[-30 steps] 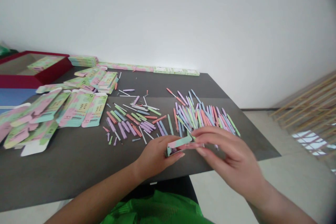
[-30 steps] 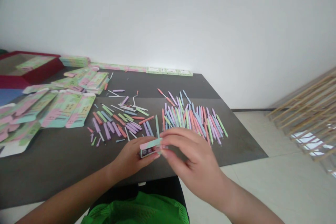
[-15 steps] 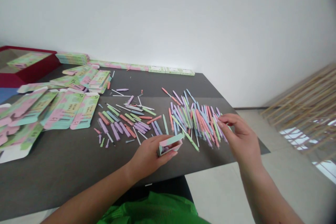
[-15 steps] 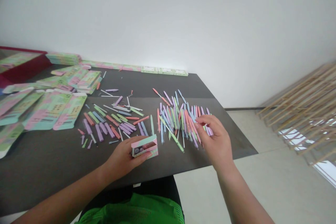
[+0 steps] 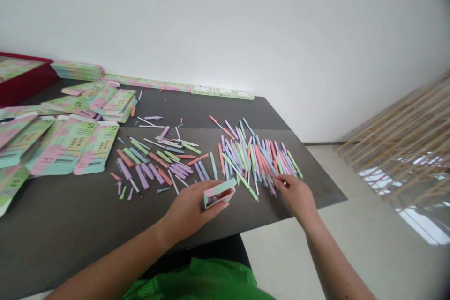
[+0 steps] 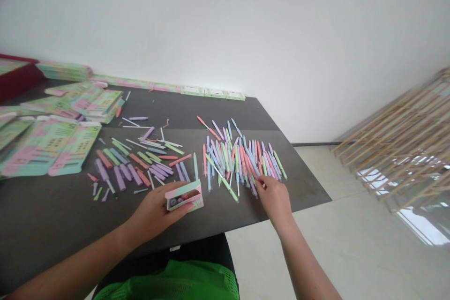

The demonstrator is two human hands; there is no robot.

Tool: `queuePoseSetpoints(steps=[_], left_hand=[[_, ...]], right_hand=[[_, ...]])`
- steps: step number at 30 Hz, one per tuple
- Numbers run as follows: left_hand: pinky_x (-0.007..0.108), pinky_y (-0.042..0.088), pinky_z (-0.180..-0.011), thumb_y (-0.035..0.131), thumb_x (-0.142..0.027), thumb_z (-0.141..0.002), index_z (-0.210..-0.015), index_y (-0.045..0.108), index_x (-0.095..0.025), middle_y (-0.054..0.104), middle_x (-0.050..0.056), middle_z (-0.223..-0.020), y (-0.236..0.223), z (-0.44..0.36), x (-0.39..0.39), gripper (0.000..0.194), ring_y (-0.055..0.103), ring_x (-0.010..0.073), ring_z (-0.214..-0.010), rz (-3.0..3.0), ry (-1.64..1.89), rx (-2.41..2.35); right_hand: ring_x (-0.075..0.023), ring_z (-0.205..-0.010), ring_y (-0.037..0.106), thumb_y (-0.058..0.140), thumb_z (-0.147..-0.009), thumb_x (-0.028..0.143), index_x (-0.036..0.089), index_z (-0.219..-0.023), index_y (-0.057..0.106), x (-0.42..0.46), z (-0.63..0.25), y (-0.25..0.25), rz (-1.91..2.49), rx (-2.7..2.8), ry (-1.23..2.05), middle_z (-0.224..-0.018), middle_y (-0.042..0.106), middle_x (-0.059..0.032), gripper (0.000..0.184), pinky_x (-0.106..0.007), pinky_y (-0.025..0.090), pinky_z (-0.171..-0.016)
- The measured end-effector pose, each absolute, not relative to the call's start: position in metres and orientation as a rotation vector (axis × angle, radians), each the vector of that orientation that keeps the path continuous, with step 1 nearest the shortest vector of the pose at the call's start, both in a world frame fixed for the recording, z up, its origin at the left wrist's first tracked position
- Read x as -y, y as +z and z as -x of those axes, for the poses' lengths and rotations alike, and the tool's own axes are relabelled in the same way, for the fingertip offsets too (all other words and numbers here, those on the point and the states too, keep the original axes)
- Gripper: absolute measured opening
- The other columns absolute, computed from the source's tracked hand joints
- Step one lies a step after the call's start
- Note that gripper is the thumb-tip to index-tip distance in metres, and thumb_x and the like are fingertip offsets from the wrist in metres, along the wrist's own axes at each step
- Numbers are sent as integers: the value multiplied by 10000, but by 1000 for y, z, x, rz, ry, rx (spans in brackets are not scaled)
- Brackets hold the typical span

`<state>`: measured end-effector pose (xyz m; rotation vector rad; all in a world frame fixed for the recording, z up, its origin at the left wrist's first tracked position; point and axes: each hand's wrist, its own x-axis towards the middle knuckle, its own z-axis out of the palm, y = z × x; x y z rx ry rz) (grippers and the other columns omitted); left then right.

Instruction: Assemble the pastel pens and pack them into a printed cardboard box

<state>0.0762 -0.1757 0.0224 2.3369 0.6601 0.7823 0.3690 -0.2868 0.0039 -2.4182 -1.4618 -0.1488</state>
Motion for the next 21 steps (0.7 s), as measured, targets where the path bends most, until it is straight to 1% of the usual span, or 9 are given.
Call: queuePoseSetpoints(steps=[4,7,10,15,18,21], left_hand=[[259,493,-834,585,-321,-798,-1095,617,-254,688,9,-1009,22,-77,176,306,643,163,-908,-2336,779,-659],[262,493,-836,584,-325,-798,-1089,620,-255,688,10,-1011,22,-77,176,301,643,166,-912,-2328,772,-656],[268,496,-836,581,-327,-801,-1081,620,-252,688,14,-1011,24,-77,177,293,643,168,-913,-2318,770,-651],[288,505,-833,581,-327,-806,-1090,608,-247,686,26,-1019,27,-75,180,297,644,174,-919,-2312,794,-616],[293,505,-847,592,-344,-800,-1114,592,-230,684,44,-1041,30,-75,183,334,642,182,-945,-2309,800,-610],[287,498,-872,594,-346,-801,-1102,597,-226,681,42,-1061,34,-74,185,324,638,176,-963,-2321,771,-581]], right_hand=[[-181,-672,629,480,-829,322,186,-889,693,288,-377,-3,2484,1441,-218,-808,700,-61,260,-269,409,-618],[-188,-763,643,485,-832,318,183,-930,688,280,-389,-4,2587,1418,-293,-900,705,-67,262,-269,410,-656],[-194,-822,644,481,-835,309,188,-940,693,268,-396,-8,2667,1431,-308,-944,702,-71,265,-271,402,-661],[-227,-800,637,502,-818,323,167,-880,713,254,-395,-19,2727,1432,-317,-889,694,-111,269,-292,375,-624],[-237,-778,634,489,-815,286,143,-852,713,253,-393,-24,2755,1398,-335,-859,686,-130,268,-304,364,-618],[-246,-781,631,475,-813,263,134,-866,705,254,-393,-26,2765,1374,-359,-874,683,-134,269,-318,359,-623]])
